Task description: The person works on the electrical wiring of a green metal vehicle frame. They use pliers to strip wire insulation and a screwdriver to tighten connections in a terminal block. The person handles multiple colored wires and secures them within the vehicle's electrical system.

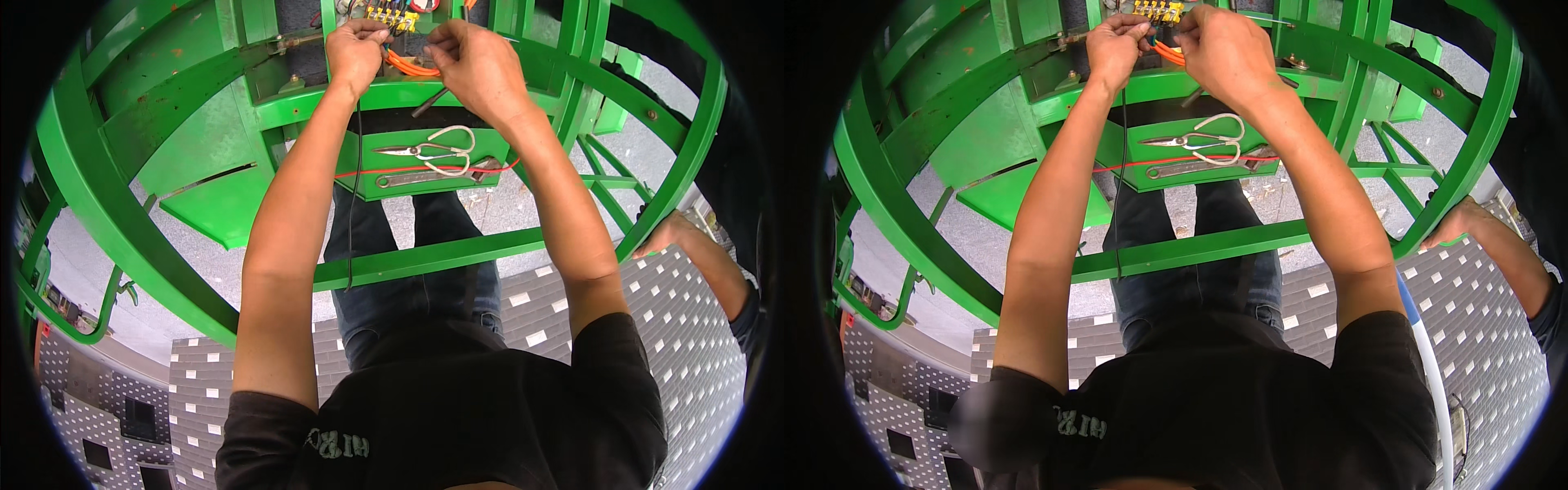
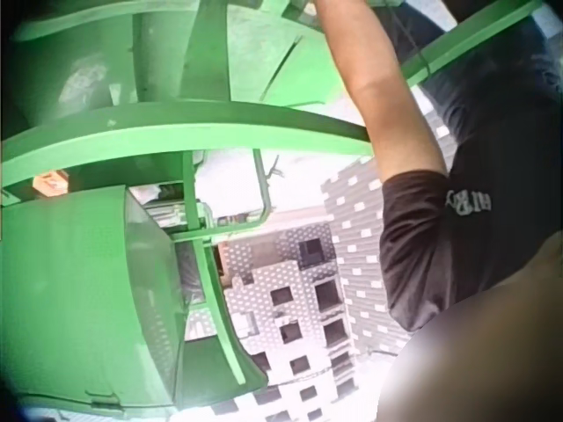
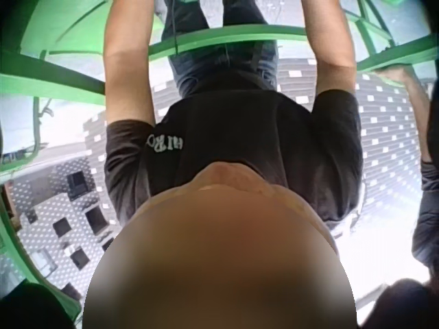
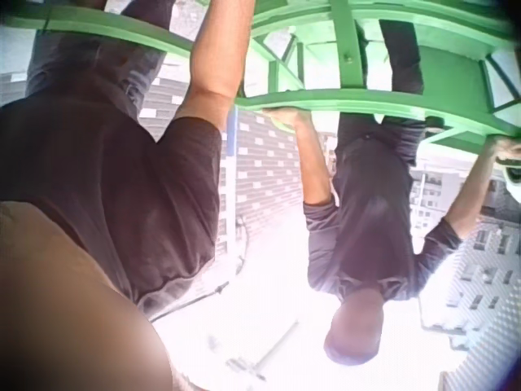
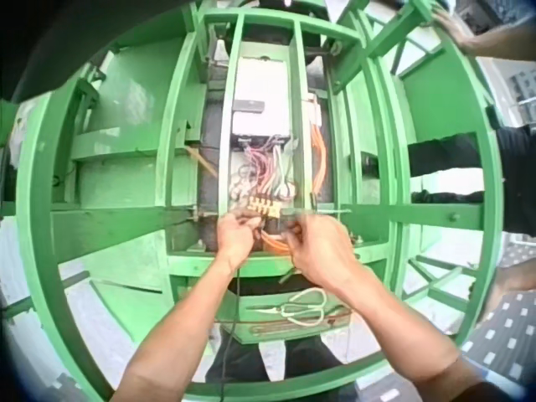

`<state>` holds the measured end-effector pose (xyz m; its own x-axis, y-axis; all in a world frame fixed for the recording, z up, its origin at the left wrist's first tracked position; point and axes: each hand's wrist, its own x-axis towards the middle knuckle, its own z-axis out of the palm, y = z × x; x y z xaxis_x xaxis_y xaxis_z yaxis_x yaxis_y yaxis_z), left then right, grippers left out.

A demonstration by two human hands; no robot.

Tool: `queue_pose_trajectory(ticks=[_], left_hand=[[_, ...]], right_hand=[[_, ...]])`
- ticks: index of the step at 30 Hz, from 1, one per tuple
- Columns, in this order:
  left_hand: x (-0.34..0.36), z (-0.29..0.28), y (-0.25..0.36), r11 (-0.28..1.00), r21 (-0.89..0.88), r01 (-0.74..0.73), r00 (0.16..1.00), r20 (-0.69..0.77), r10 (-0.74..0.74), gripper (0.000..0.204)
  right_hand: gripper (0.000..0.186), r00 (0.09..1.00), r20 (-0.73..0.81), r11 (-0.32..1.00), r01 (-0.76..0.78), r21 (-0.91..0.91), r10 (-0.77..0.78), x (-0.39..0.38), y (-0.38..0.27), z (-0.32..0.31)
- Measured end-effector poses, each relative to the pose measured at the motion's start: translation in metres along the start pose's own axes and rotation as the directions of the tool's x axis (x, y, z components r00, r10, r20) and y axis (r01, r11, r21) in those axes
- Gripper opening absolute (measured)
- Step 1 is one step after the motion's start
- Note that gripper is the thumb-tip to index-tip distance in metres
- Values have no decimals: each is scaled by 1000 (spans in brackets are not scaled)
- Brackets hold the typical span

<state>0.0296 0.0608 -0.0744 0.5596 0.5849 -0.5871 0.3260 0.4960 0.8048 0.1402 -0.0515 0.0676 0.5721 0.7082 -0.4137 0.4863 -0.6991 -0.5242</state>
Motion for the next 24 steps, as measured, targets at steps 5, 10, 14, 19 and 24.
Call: queue_pose_trajectory(ticks=[5, 10, 14, 19, 24], left_hand=[[4, 4, -10, 998, 1, -61, 998, -36, 61, 6], [9, 12, -26, 993, -58, -106, 992, -75, 102, 5], [12, 15, -36, 992, -51, -113, 988, -112, 107, 7], [10, 23, -36, 987, -144, -63, 991, -129, 45, 14], [5, 32, -30, 999, 12, -39, 976, -215, 40, 10]], right_hand=[[41, 908, 225, 888, 400, -228, -352, 80, 20, -14], [35, 735, 508, 722, 633, -279, -448, 122, 18, 6], [33, 750, 631, 812, 486, -324, -197, 140, 12, 13], [32, 716, 680, 847, 452, -281, -157, 154, 11, 11], [21, 687, 717, 877, 410, -250, -117, 171, 23, 18]])
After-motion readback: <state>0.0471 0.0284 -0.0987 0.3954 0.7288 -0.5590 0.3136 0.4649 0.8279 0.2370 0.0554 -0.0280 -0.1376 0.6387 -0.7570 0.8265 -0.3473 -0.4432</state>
